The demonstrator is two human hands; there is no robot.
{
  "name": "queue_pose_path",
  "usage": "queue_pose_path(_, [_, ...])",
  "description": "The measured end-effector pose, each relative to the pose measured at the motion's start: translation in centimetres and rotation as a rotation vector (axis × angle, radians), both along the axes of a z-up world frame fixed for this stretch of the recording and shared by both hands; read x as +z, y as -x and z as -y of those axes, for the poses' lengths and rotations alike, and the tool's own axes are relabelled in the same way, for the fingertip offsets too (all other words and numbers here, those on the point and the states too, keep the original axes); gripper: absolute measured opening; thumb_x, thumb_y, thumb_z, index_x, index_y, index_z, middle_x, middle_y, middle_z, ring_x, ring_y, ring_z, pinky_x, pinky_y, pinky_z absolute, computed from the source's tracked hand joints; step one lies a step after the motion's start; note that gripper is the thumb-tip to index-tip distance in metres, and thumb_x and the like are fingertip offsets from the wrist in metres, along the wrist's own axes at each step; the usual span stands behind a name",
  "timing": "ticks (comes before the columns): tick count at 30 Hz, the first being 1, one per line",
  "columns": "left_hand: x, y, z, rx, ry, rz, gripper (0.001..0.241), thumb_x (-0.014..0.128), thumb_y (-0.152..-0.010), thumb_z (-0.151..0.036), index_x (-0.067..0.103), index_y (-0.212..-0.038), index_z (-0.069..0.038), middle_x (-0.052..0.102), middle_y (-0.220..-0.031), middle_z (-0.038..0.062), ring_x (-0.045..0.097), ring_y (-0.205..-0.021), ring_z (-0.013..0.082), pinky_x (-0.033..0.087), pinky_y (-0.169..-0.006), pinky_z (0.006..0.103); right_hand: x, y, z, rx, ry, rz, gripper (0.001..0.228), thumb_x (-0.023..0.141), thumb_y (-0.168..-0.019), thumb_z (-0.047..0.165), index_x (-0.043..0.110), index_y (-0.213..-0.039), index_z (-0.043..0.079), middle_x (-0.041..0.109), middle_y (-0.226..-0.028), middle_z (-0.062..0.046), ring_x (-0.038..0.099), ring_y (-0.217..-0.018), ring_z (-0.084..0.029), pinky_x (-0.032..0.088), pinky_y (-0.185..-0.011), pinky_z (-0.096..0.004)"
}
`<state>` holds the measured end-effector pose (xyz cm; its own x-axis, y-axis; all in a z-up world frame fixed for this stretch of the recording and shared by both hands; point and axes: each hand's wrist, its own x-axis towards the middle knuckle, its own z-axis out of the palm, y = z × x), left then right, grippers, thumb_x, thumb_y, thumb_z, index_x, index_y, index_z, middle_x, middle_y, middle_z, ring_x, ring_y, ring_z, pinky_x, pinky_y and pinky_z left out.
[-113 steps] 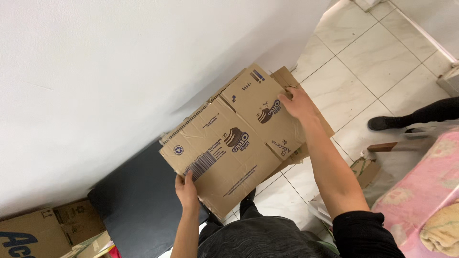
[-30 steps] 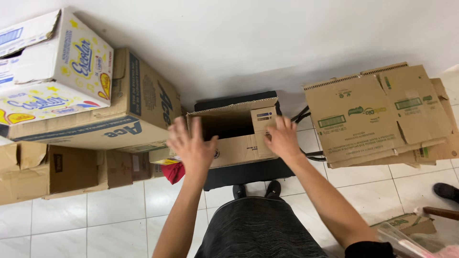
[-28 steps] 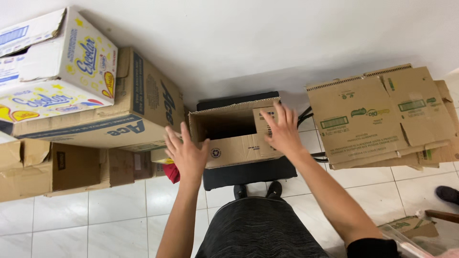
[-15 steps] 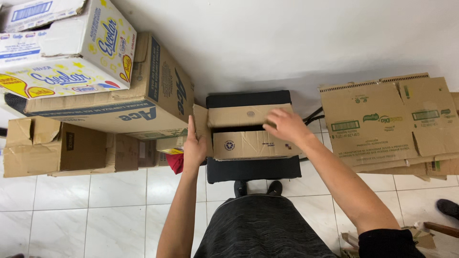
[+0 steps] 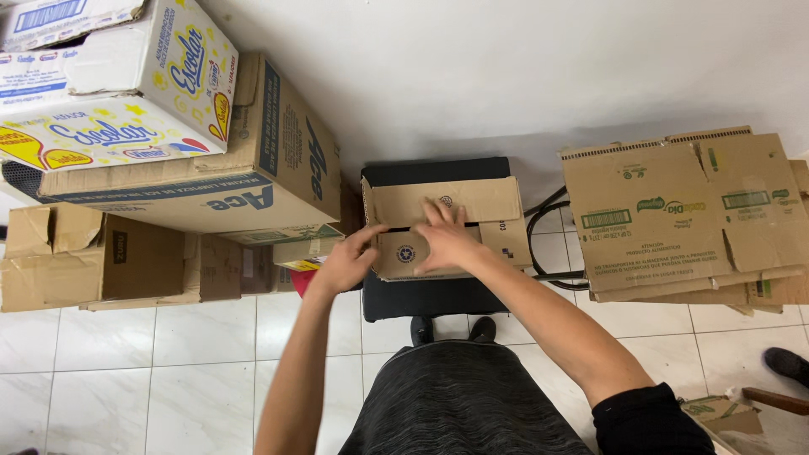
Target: The person folds and closes several cardboard boxes by hand, then stacks them on the floor.
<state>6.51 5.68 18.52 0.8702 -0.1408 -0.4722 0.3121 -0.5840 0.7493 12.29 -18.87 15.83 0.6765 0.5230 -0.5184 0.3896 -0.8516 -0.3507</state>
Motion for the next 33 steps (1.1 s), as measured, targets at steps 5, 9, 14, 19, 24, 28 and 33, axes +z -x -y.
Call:
queue_pose_path(5, [6.0, 0.0, -2.3, -0.351, -0.147, 0.032, 0.071, 0.062, -0.092, -0.027, 0.052, -0.162, -0.025, 0.055, -0.163, 0.020, 0.054, -0.146, 0.0524, 0.043, -0.121, 0.0663, -3.2, -1.3, 1.1, 0.051, -0.146, -0.079, 0.091, 0.098, -0.071, 0.056, 0.060, -0.142, 0.014, 0.018, -0.177, -0.018, 0.002, -0.166, -0.050, 0.006, -0.126, -0.085])
queue_pose_path(9, [3.2, -2.4, -1.7, -0.592, -0.771, 0.442, 0.035, 0.067, -0.104, -0.052, 0.072, -0.131, -0.030, 0.074, -0.112, 0.004, 0.076, -0.116, 0.0266, 0.058, -0.107, 0.0474, -4.4, -0.3, 2.5, 0.247, -0.365, 0.080, 0.067, 0.093, -0.075, 0.056, 0.066, -0.115, 0.010, 0.041, -0.166, -0.016, 0.023, -0.162, -0.047, 0.019, -0.129, -0.079])
queue_pose_path(14, [-3.6, -7.0, 0.9, -0.603, -0.907, 0.588, 0.039, 0.067, -0.098, -0.067, 0.075, -0.120, -0.036, 0.074, -0.085, -0.002, 0.079, -0.096, 0.0211, 0.060, -0.099, 0.0462, -5.4, 0.8, 4.0, 0.239, -0.506, 0.122, 0.058, 0.094, -0.078, 0.050, 0.067, -0.103, 0.005, 0.047, -0.161, -0.017, 0.030, -0.159, -0.046, 0.027, -0.132, -0.070])
queue_pose_path(19, [-6.2, -9.8, 3.8, -0.665, -1.039, 0.461, 0.036, 0.067, -0.096, -0.068, 0.077, -0.117, -0.040, 0.079, -0.088, -0.005, 0.079, -0.092, 0.0212, 0.057, -0.096, 0.0539, -7.7, 0.7, 4.4, 0.300, -0.521, 0.217, 0.056, 0.093, -0.081, 0.052, 0.062, -0.097, 0.009, 0.049, -0.156, -0.014, 0.034, -0.157, -0.047, 0.031, -0.129, -0.068])
queue_pose_path(24, [0.1, -9.3, 6.1, -0.901, -0.859, 0.270, 0.037, 0.066, -0.105, -0.047, 0.069, -0.141, -0.040, 0.083, -0.099, 0.001, 0.079, -0.097, 0.0251, 0.058, -0.101, 0.0539, -10.4, 0.8, 4.5, 0.198, -0.465, 0.336, 0.085, 0.087, -0.069, 0.077, 0.056, -0.122, 0.018, 0.035, -0.162, -0.011, 0.023, -0.160, -0.048, 0.026, -0.130, -0.070])
queue_pose_path(28, [0.7, -8.3, 4.3, -0.730, -0.482, 0.080, 0.081, 0.058, -0.113, -0.015, 0.013, -0.178, -0.027, 0.074, -0.136, 0.020, 0.077, -0.112, 0.0374, 0.064, -0.098, 0.0568, -5.9, 1.6, 4.4, 0.092, -0.393, 0.324, 0.096, 0.086, -0.073, 0.076, 0.048, -0.150, 0.031, 0.027, -0.168, -0.010, 0.015, -0.162, -0.048, 0.020, -0.129, -0.075])
queue_pose_path(33, [-5.4, -8.2, 2.8, -0.456, -0.326, 0.296, 0.076, 0.074, -0.099, -0.057, 0.050, -0.164, -0.026, 0.066, -0.140, 0.015, 0.068, -0.129, 0.0413, 0.057, -0.113, 0.0597, -4.2, 1.7, 4.2, -0.107, -0.231, 0.278, 0.110, 0.082, -0.076, 0.081, 0.038, -0.167, 0.036, 0.023, -0.172, -0.015, 0.012, -0.164, -0.046, 0.009, -0.128, -0.082])
